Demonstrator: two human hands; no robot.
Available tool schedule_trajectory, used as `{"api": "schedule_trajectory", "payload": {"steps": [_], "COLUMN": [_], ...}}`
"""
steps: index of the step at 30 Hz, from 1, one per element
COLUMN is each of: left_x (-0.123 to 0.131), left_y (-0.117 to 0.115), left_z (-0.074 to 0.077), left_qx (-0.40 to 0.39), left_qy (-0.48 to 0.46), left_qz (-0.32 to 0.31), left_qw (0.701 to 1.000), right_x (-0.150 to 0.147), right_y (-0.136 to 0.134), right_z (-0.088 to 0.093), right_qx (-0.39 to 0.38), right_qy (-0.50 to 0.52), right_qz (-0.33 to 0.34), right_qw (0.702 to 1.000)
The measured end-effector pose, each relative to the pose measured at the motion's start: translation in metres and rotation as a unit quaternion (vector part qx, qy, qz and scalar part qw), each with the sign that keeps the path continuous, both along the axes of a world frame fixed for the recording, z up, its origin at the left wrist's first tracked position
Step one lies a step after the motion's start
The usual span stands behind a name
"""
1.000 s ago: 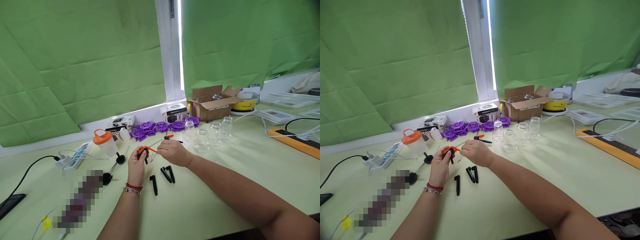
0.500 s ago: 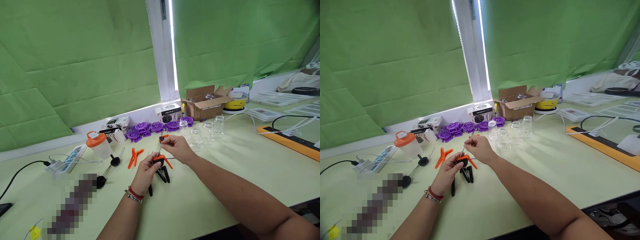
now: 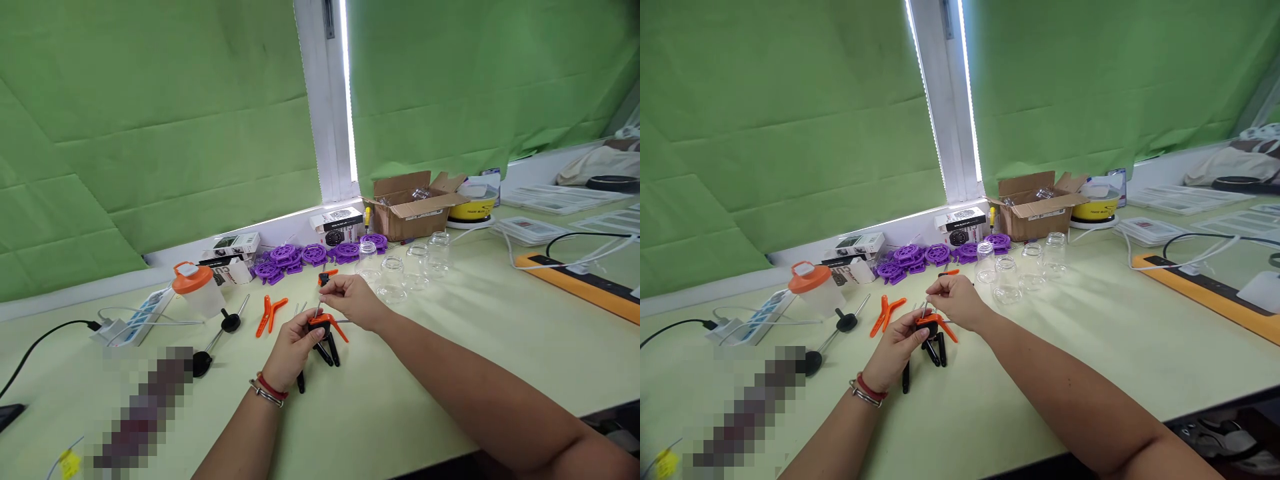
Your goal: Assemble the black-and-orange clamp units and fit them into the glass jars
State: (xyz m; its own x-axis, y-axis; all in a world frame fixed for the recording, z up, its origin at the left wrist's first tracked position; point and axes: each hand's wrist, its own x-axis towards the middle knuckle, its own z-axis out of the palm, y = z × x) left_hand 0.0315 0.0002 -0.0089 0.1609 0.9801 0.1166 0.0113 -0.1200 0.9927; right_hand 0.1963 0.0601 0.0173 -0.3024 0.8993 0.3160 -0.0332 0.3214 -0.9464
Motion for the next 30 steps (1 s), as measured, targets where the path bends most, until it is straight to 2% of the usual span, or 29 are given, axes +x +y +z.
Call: {"api": "schedule_trajectory", "payload": {"steps": [5, 12, 16, 19, 24, 27, 30], "left_x": [0.001, 0.000, -0.002, -0.004, -0.006, -0.006, -0.008], "left_y": [-0.001, 0.001, 0.003, 0.003, 0.005, 0.005, 0.005], "left_z": [0.003, -0.002, -0.004, -0.004, -0.002, 0.000, 0.001], "left_qx": [-0.009, -0.019, 0.004, 0.015, 0.026, 0.025, 0.014], "left_qy": [0.001, -0.036, -0.078, -0.075, -0.058, -0.067, -0.100], "left_qz": [-0.014, -0.015, -0.027, -0.032, -0.019, 0.004, 0.035], "left_qw": [1.000, 0.999, 0.997, 0.997, 0.998, 0.997, 0.994], "right_x": [-0.002, -0.001, -0.003, -0.004, -0.003, -0.003, -0.002], "right_y": [0.002, -0.001, -0.008, -0.014, -0.018, -0.021, -0.024], "right_z": [-0.001, 0.001, 0.003, 0.008, 0.014, 0.013, 0.012], "right_qx": [-0.008, 0.024, 0.063, 0.134, 0.265, 0.309, 0.343], "right_qy": [0.004, -0.012, -0.082, -0.163, -0.254, -0.308, -0.334], "right_qz": [0.003, 0.012, 0.037, 0.041, 0.055, 0.077, 0.058], "right_qw": [1.000, 1.000, 0.994, 0.977, 0.928, 0.896, 0.876]}}
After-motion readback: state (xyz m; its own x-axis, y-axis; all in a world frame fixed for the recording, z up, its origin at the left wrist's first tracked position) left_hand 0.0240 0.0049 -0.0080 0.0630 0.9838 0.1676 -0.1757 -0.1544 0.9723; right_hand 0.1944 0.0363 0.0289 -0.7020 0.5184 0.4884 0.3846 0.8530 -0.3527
